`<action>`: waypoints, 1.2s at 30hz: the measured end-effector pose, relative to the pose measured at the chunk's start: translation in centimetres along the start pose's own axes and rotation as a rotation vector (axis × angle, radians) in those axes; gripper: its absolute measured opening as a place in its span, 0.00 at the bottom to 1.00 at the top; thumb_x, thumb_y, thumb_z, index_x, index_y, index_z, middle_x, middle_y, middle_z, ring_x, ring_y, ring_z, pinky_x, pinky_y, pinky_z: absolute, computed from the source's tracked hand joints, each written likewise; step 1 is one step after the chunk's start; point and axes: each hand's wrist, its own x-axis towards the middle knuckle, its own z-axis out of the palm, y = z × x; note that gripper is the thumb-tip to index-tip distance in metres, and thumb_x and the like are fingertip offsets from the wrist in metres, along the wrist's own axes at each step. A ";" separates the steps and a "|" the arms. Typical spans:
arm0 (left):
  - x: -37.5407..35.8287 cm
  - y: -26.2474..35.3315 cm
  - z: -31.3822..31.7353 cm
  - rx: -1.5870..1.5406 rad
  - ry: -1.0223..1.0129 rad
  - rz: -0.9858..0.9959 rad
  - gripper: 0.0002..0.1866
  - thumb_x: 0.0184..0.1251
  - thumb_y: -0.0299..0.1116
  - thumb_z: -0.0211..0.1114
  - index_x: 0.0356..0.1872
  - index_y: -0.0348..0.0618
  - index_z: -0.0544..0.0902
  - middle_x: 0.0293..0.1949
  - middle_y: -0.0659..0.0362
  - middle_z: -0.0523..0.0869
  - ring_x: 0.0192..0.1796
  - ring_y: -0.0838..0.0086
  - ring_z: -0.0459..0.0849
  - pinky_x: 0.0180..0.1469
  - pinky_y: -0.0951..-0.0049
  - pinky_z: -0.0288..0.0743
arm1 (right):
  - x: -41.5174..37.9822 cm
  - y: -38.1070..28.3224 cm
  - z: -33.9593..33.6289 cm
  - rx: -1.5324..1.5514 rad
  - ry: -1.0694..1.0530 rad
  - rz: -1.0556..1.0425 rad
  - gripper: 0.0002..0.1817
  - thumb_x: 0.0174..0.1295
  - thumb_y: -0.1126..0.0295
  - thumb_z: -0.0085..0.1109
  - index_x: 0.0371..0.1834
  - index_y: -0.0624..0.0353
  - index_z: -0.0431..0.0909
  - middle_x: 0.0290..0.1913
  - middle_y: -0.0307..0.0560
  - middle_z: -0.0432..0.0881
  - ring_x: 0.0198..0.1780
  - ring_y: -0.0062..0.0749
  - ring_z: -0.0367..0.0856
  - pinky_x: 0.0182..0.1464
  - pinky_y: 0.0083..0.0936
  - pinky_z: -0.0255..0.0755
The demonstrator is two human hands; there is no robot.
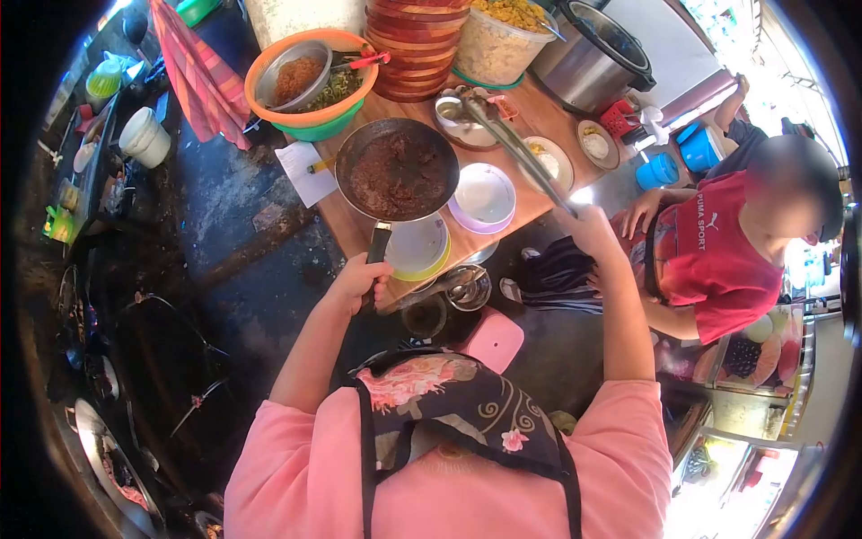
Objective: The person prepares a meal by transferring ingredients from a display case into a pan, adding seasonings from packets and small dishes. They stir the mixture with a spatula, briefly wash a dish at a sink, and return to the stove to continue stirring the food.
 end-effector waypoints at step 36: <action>-4.8 -0.3 1.8 -0.026 0.116 -0.010 0.07 0.57 0.24 0.61 0.30 0.42 0.70 0.19 0.64 0.71 0.16 0.81 0.69 0.16 0.77 0.63 | 10.6 8.2 11.2 0.554 -0.005 0.362 0.29 0.60 0.62 0.50 0.67 0.39 0.61 0.20 0.35 0.64 0.12 0.21 0.59 0.11 0.23 0.57</action>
